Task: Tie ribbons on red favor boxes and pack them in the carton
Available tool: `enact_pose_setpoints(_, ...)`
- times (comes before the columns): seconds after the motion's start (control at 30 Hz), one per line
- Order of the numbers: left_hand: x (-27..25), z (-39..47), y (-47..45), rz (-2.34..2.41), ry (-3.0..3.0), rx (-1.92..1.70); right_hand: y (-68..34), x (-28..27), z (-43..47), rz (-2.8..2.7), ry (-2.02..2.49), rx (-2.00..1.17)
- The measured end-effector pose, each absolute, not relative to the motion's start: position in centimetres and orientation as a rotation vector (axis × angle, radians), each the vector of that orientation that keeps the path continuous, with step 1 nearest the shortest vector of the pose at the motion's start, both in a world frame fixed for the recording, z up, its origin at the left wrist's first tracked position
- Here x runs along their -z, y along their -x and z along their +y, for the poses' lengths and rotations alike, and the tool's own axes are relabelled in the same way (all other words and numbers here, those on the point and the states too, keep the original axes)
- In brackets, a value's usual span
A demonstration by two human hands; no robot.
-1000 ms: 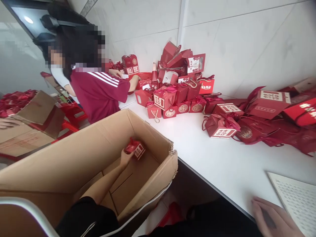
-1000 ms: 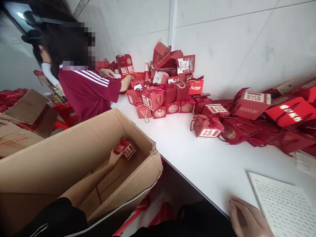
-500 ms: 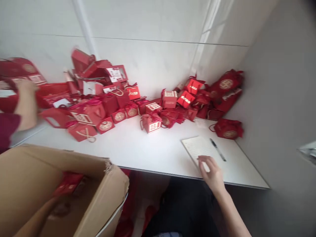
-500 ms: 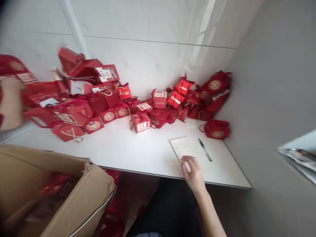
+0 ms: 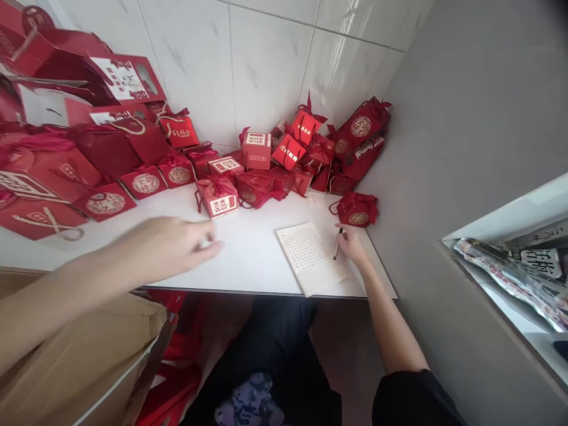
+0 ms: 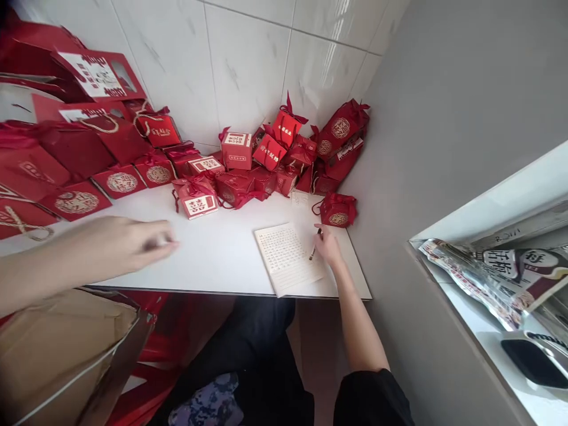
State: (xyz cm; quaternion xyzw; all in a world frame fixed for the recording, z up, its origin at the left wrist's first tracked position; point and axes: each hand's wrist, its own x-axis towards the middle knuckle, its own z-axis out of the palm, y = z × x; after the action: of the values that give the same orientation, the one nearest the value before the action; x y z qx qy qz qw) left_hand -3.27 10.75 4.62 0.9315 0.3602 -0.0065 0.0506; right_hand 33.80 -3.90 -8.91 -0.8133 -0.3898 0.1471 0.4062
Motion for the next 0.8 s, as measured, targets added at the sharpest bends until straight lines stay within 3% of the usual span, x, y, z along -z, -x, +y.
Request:
enact_pose_setpoints(0.07, -3.2, 10.2, -2.1, 0.682, -2.834, 0.283, -33.6, 8.7, -5.0, -0.954, 1.944, -0.427)
enact_pose_setpoints(0.13, -0.4, 10.1, -7.4, 0.468, -2.788, 0.257, -32.7, 8.8, -5.9, -0.899, 1.732, -0.551)
enact_pose_setpoints(0.27, 6.7, 9.8, -14.0, 0.686, -2.714, 0.077, -30.0, 10.3, -6.5, -0.775, 1.336, -0.818)
enact_pose_setpoints(0.37, 10.4, 9.3, -14.8, 0.735, -2.697, -0.007, -28.5, 11.5, -6.4, -0.778, 1.357, -0.745)
enact_pose_setpoints(0.57, 11.8, 9.0, -14.1, 0.724, -2.678, -0.214, -27.8, 12.4, -6.4, -0.806, 1.656, -0.447)
enact_pose_setpoints(0.8, 11.9, 9.3, -14.2, 0.713, -2.653, -0.245, -27.9, 12.4, -6.5, -0.884, 1.662, -0.487)
